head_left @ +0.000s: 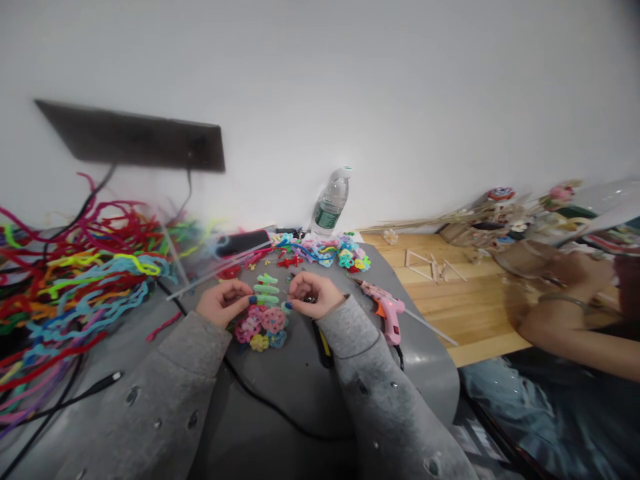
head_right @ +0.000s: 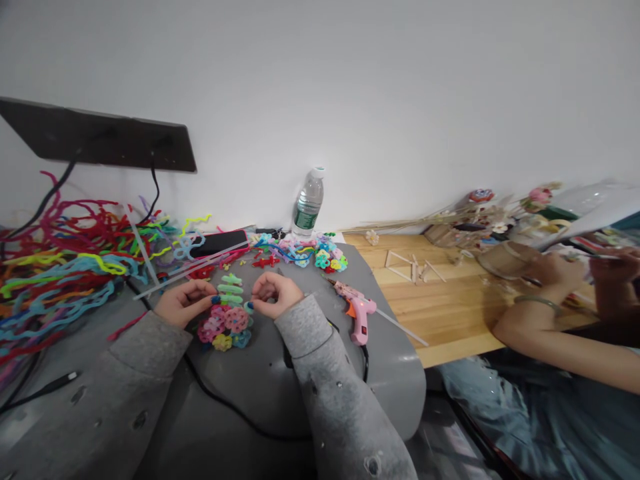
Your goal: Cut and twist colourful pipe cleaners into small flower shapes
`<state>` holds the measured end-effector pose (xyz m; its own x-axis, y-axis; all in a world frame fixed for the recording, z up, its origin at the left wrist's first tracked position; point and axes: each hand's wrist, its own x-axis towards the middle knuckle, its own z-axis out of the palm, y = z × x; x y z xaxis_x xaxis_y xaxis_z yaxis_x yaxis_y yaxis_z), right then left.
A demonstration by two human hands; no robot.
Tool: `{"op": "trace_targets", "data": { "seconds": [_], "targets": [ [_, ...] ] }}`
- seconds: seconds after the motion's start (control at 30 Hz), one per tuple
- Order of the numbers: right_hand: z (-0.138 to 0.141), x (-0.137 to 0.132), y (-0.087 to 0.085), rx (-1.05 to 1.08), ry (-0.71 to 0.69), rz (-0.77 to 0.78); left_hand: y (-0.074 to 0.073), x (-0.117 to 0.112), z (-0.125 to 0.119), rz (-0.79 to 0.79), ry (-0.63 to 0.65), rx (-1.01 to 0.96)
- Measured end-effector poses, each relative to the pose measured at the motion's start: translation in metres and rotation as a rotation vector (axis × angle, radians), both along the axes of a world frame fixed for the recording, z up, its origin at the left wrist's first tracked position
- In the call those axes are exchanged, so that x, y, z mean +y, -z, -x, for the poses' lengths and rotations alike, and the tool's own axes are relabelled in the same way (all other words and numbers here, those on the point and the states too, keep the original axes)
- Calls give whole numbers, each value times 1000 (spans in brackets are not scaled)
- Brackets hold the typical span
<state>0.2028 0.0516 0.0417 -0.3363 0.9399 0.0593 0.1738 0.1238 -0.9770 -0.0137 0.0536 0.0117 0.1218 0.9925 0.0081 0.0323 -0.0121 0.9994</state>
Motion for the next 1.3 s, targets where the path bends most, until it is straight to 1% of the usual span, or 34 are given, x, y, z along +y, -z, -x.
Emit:
{"op": "trace_targets", "data": {
  "seconds": [0.1,0.4,0.63,0.8,1.03,1.17,1.3],
  "targets": [
    [-1,-1,0,-1,3,16,0,0,-1,19,-9,19],
    [0,-1,5,33,13,29,0,0,-1,41,-2,-5],
    [-1,-3,8,59,18,43,-2,-2,-2,56,-24,-28],
    [-1,-6,17,67,43,25,-4,-3,-4,82,-37,-57],
    [1,-9,35,113,68,-14,-2,-2,-2,116,-53,-81],
    [2,-11,39,132,79,-5,-1,-1,-2,138,-52,-108],
    [4,-13,39,154,146,-22,0,-1,-1,140,-56,-123]
  ]
}}
